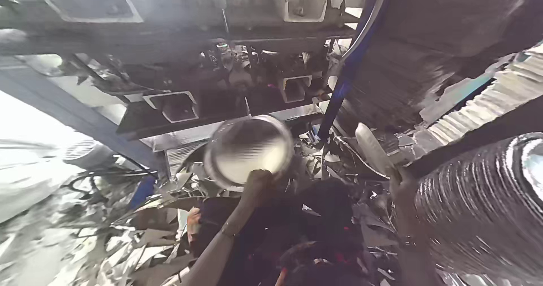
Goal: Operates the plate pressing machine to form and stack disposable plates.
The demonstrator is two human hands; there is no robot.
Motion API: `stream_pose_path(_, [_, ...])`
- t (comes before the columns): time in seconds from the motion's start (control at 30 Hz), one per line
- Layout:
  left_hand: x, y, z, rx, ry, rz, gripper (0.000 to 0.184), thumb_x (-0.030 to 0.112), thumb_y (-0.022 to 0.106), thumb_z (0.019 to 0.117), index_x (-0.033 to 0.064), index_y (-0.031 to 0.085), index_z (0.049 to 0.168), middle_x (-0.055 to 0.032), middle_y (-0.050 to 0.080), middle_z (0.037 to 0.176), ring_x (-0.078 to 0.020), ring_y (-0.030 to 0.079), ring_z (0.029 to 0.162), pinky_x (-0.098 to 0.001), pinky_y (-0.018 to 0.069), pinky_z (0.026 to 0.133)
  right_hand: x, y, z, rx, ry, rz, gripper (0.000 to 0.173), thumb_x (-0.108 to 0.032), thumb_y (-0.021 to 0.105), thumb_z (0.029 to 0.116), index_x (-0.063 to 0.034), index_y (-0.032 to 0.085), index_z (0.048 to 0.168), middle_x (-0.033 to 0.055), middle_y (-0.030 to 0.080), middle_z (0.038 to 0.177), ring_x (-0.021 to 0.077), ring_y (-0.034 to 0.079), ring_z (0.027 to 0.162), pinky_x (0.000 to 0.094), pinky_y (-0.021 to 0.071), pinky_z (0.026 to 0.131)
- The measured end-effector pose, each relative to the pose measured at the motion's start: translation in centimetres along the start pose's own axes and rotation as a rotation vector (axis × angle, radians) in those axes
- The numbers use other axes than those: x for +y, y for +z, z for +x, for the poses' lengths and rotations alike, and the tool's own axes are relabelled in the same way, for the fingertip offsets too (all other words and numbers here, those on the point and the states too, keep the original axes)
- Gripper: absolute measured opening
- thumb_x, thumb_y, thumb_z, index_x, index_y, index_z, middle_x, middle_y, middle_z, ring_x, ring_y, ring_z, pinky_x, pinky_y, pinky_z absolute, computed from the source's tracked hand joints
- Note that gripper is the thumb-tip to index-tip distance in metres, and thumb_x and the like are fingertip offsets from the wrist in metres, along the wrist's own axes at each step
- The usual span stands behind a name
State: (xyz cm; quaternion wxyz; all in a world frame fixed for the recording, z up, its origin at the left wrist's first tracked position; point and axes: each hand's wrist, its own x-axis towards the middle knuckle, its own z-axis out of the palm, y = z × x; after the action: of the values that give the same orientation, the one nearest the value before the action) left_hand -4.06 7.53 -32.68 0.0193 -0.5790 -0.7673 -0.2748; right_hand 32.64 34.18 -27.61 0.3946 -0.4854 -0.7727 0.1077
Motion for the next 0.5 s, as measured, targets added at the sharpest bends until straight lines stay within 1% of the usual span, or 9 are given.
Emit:
stream_pose_path(0.07, [2.5, 0.6, -2.0, 0.087, 0.336, -0.027, 0.025, 0.007, 0.058, 0.0942, 0.0178, 0.079, 0.099, -0.0060, 0.073, 0.093, -0.0265, 0.070, 0.092, -0.0523, 0.0490, 0.098, -1.8, 0.2, 0.1, 0.057, -0.203, 0.023, 0.030, -0.020, 0.061, 0.0996, 0.0065, 0.075, 0.108, 0.0276, 0.072, 0.110, 0.0430, 0.068, 0.106, 0.0549, 0.0517, 0.099])
stream_pose_path(0.1, [3.3, 0.4, -2.3, 0.098, 0.412, -0.044, 0.027, 0.006, 0.056, 0.0946, 0.0216, 0.078, 0.099, -0.0016, 0.072, 0.094, -0.0223, 0.069, 0.096, -0.0485, 0.0477, 0.103, -2.9, 0.2, 0.1, 0.044, -0.300, 0.050, 0.028, -0.020, 0.063, 0.0979, 0.0033, 0.077, 0.104, 0.0249, 0.073, 0.108, 0.0408, 0.070, 0.104, 0.0535, 0.0529, 0.098])
stream_pose_path(0.17, [3.7, 0.3, -2.4, 0.025, 0.396, -0.141, 0.027, 0.005, 0.056, 0.0963, 0.0193, 0.078, 0.099, -0.0020, 0.073, 0.100, -0.0214, 0.069, 0.105, -0.0469, 0.0465, 0.109, -5.3, 0.3, -0.3, -0.127, -0.443, 0.105, 0.022, -0.019, 0.064, 0.0946, -0.0049, 0.080, 0.099, 0.0156, 0.076, 0.103, 0.0325, 0.072, 0.099, 0.0515, 0.0556, 0.092])
stream_pose_path(0.27, [2.5, 2.0, -2.3, 0.003, 0.112, -0.349, 0.020, 0.010, 0.059, 0.0976, 0.0080, 0.079, 0.102, -0.0169, 0.072, 0.116, -0.0323, 0.067, 0.115, -0.0487, 0.0523, 0.102, -8.8, 0.8, -2.8, -0.589, -0.451, 0.200, 0.015, -0.011, 0.068, 0.0923, -0.0054, 0.079, 0.099, 0.0151, 0.075, 0.105, 0.0303, 0.072, 0.101, 0.0526, 0.0562, 0.091])
stream_pose_path(0.33, [2.2, 3.6, -2.1, 0.097, -0.139, -0.585, 0.019, 0.008, 0.060, 0.0949, 0.0011, 0.077, 0.101, -0.0258, 0.061, 0.130, -0.0313, 0.057, 0.125, -0.0420, 0.0477, 0.107, -10.6, 1.5, -4.9, -0.780, -0.484, 0.283, 0.016, -0.012, 0.066, 0.0947, -0.0030, 0.078, 0.101, 0.0172, 0.074, 0.102, 0.0313, 0.071, 0.098, 0.0494, 0.0566, 0.089])
stream_pose_path(0.4, [2.5, 4.3, -2.2, 0.108, -0.387, -0.880, 0.028, 0.004, 0.052, 0.0967, -0.0095, 0.067, 0.116, -0.0251, 0.049, 0.143, -0.0233, 0.051, 0.132, -0.0335, 0.0470, 0.108, -10.7, 2.8, -7.2, -0.810, -0.561, 0.294, 0.020, -0.020, 0.065, 0.0971, -0.0064, 0.078, 0.101, 0.0150, 0.075, 0.099, 0.0308, 0.073, 0.096, 0.0480, 0.0588, 0.086])
stream_pose_path(0.43, [2.9, 4.2, -2.3, 0.103, -0.513, -1.036, 0.035, 0.003, 0.044, 0.0997, -0.0129, 0.056, 0.128, -0.0217, 0.053, 0.139, -0.0192, 0.055, 0.125, -0.0321, 0.0484, 0.104, -10.5, 3.5, -8.4, -0.797, -0.579, 0.298, 0.022, -0.023, 0.064, 0.0977, -0.0075, 0.079, 0.102, 0.0144, 0.075, 0.098, 0.0310, 0.073, 0.095, 0.0484, 0.0585, 0.085])
stream_pose_path(0.47, [3.5, 3.9, -2.1, 0.097, -0.654, -1.192, 0.037, 0.009, 0.037, 0.1036, -0.0074, 0.047, 0.135, -0.0134, 0.058, 0.129, -0.0124, 0.061, 0.113, -0.0289, 0.0539, 0.094, -10.2, 4.4, -9.5, -0.761, -0.614, 0.297, 0.023, -0.025, 0.063, 0.0982, -0.0089, 0.079, 0.102, 0.0136, 0.075, 0.097, 0.0306, 0.073, 0.094, 0.0483, 0.0589, 0.084])
stream_pose_path(0.5, [4.4, 3.1, -1.8, 0.088, -0.801, -1.295, 0.040, 0.020, 0.033, 0.1088, -0.0006, 0.039, 0.142, -0.0116, 0.061, 0.125, -0.0128, 0.064, 0.107, -0.0312, 0.0568, 0.088, -9.9, 5.2, -10.6, -0.724, -0.661, 0.292, 0.023, -0.025, 0.063, 0.0981, -0.0096, 0.079, 0.101, 0.0134, 0.075, 0.094, 0.0305, 0.073, 0.092, 0.0475, 0.0596, 0.083])
